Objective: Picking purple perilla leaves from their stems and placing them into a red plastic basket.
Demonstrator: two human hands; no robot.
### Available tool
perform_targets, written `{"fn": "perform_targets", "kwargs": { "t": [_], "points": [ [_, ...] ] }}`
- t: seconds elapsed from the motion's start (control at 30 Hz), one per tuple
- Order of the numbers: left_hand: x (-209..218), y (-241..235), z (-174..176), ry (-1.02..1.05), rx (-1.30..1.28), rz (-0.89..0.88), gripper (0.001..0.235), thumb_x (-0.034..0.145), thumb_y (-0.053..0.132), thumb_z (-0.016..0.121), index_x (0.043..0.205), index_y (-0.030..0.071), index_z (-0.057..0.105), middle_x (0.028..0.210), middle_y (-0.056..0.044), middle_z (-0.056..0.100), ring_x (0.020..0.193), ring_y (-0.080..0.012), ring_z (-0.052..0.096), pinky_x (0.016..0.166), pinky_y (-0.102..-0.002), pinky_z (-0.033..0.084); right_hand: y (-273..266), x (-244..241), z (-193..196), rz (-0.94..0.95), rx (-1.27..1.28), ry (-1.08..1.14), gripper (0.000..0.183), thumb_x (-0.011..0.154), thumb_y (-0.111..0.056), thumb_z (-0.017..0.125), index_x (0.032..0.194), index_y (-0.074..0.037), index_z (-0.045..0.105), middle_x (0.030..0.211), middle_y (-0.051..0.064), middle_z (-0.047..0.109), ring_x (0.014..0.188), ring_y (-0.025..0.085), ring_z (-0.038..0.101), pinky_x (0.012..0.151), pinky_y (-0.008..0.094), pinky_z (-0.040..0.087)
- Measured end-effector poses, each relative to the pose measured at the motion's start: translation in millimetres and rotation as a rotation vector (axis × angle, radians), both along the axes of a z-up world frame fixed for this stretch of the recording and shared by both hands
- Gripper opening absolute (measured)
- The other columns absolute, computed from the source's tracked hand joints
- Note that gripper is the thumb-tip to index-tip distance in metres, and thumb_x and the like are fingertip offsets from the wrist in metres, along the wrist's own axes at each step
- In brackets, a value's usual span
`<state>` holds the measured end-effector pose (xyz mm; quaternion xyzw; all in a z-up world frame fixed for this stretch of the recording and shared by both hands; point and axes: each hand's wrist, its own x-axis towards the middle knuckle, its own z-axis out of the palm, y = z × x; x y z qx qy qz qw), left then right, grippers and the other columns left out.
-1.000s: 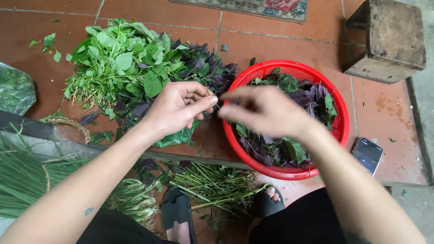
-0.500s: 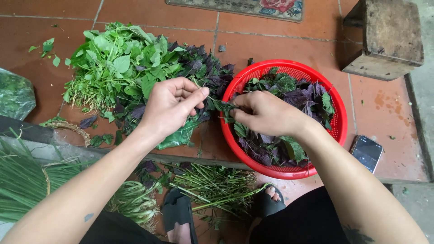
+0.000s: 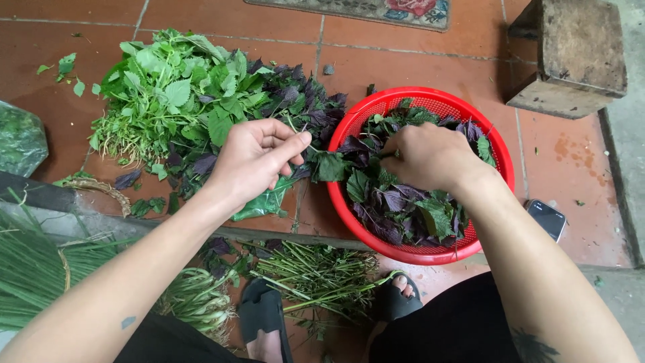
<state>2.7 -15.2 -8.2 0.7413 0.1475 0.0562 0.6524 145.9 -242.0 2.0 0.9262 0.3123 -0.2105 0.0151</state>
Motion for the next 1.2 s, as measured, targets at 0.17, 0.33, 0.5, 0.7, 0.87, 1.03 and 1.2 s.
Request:
{"fn": "perform_targets", "kwargs": {
  "t": [0.17, 0.33, 0.5, 0.7, 0.87, 1.03, 1.2],
  "points": [
    [1.7, -2.5, -3.2, 0.003, 0.008, -0.021, 0.020, 0.096, 0.016, 0.074, 0.095, -0.004, 0.073, 0.074, -0.018, 0.074, 0.055, -0.0114, 0.064, 0.033, -0.016, 0.046, 7.9, -17.7, 19.3, 0.045, 0.270, 0.097, 0.049, 0.092, -0.037, 0.071, 0.137, -0.018, 0.069, 0.080, 0.013, 0.079, 0.083, 0.037, 0.077, 0.085, 0.054, 0.058],
    [0.0, -6.9, -10.9, 0.024, -0.029, -0.076, 0.022, 0.096, 0.020, 0.074, 0.097, -0.002, 0.072, 0.076, -0.018, 0.075, 0.058, -0.0118, 0.065, 0.035, -0.016, 0.046, 30.7, -42.4, 0.1, 0.189, 0.755, 0.265, 0.034, 0.096, -0.027, 0.064, 0.123, -0.009, 0.074, 0.076, 0.021, 0.073, 0.082, 0.047, 0.073, 0.077, 0.060, 0.056],
    [-0.8, -13.9, 4.1, 0.270, 0.202, 0.002, 0.016, 0.100, 0.024, 0.075, 0.100, 0.008, 0.073, 0.081, -0.010, 0.076, 0.060, -0.0126, 0.061, 0.039, -0.025, 0.038, 36.2, -40.4, -13.8, 0.215, 0.754, 0.064, 0.019, 0.085, -0.031, 0.054, 0.088, -0.023, 0.071, 0.072, 0.002, 0.075, 0.074, 0.030, 0.074, 0.065, 0.048, 0.054],
    [-13.3, -23.8, -6.6, 0.033, 0.589, -0.094, 0.008, 0.100, 0.005, 0.073, 0.095, -0.001, 0.071, 0.083, -0.009, 0.072, 0.065, -0.0151, 0.061, 0.058, -0.028, 0.051, 50.2, -46.3, -11.6, -0.166, 0.728, 0.202, 0.024, 0.078, -0.044, 0.062, 0.060, -0.028, 0.060, 0.058, -0.013, 0.063, 0.062, 0.008, 0.064, 0.061, 0.036, 0.058],
    [-26.0, -51.0, -21.2, 0.019, 0.554, -0.414, 0.014, 0.092, 0.026, 0.073, 0.083, 0.015, 0.075, 0.071, 0.001, 0.075, 0.063, -0.0094, 0.064, 0.060, -0.031, 0.050, 28.4, -15.7, -15.8, -0.204, 0.463, -0.099, 0.033, 0.087, -0.051, 0.057, 0.093, -0.024, 0.076, 0.090, 0.007, 0.079, 0.088, 0.034, 0.075, 0.070, 0.053, 0.056],
    [-38.5, -45.6, -42.6, 0.425, 0.761, -1.230, 0.035, 0.097, 0.027, 0.053, 0.125, 0.013, 0.068, 0.119, -0.025, 0.072, 0.109, -0.0433, 0.070, 0.088, -0.051, 0.052, 18.2, 3.2, 2.6, -0.306, -0.022, -0.043, 0.044, 0.100, -0.040, 0.052, 0.138, -0.020, 0.062, 0.128, 0.019, 0.071, 0.115, 0.046, 0.069, 0.088, 0.062, 0.058],
    [-6.2, 0.2, -13.0, 0.816, 0.811, -0.893, 0.038, 0.105, 0.026, 0.049, 0.136, 0.013, 0.066, 0.127, -0.006, 0.072, 0.106, -0.0206, 0.070, 0.090, -0.036, 0.057, 6.9, 1.5, 1.1, -0.245, -0.012, -0.104, 0.060, 0.096, -0.051, 0.058, 0.154, -0.037, 0.053, 0.125, 0.022, 0.072, 0.119, 0.049, 0.065, 0.087, 0.068, 0.056]
  ]
}}
